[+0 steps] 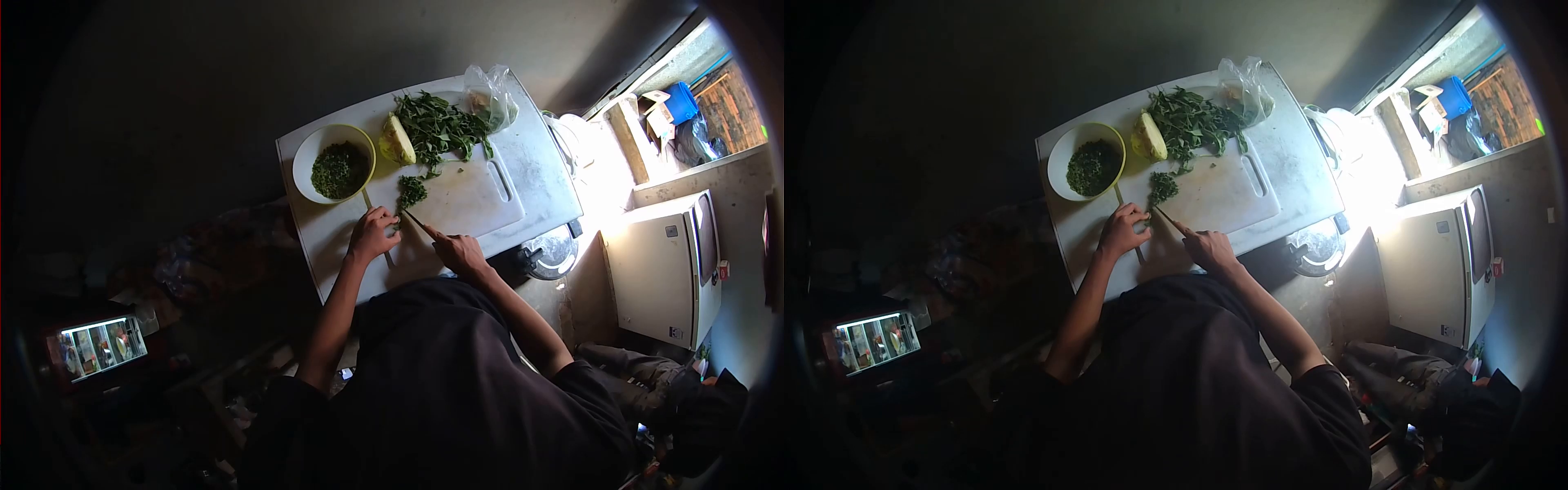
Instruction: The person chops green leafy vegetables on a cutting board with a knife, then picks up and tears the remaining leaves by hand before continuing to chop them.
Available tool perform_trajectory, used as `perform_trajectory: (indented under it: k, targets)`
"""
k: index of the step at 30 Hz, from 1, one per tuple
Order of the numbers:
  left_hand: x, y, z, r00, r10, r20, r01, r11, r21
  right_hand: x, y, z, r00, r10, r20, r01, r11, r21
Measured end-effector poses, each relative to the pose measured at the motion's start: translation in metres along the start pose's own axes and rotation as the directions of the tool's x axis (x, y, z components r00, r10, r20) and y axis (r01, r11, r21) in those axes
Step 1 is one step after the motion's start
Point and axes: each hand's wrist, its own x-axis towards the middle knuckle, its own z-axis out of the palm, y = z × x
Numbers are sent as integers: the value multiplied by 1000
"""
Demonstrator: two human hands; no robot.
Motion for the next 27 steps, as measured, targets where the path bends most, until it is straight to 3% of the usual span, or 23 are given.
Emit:
perform_trajectory:
  k: [9, 17, 23, 27]
  targets:
    - [1, 0, 13, 987, 88, -136, -62, 981, 186, -1, 3, 5, 999, -24, -26, 24, 1000, -1]
    - [-2, 7, 27, 960, 48, -278, 37, 956, 292, -5, -3, -2, 999, -36, -25, 36, 999, 29]
    - [-1, 12, 34, 949, -42, -313, 142, 942, 305, -6, -3, 0, 999, -44, 31, 44, 999, 17]
    - [-1, 15, 32, 945, -29, -326, 132, 946, 298, -6, -3, 3, 997, -65, 50, 66, 998, -3]
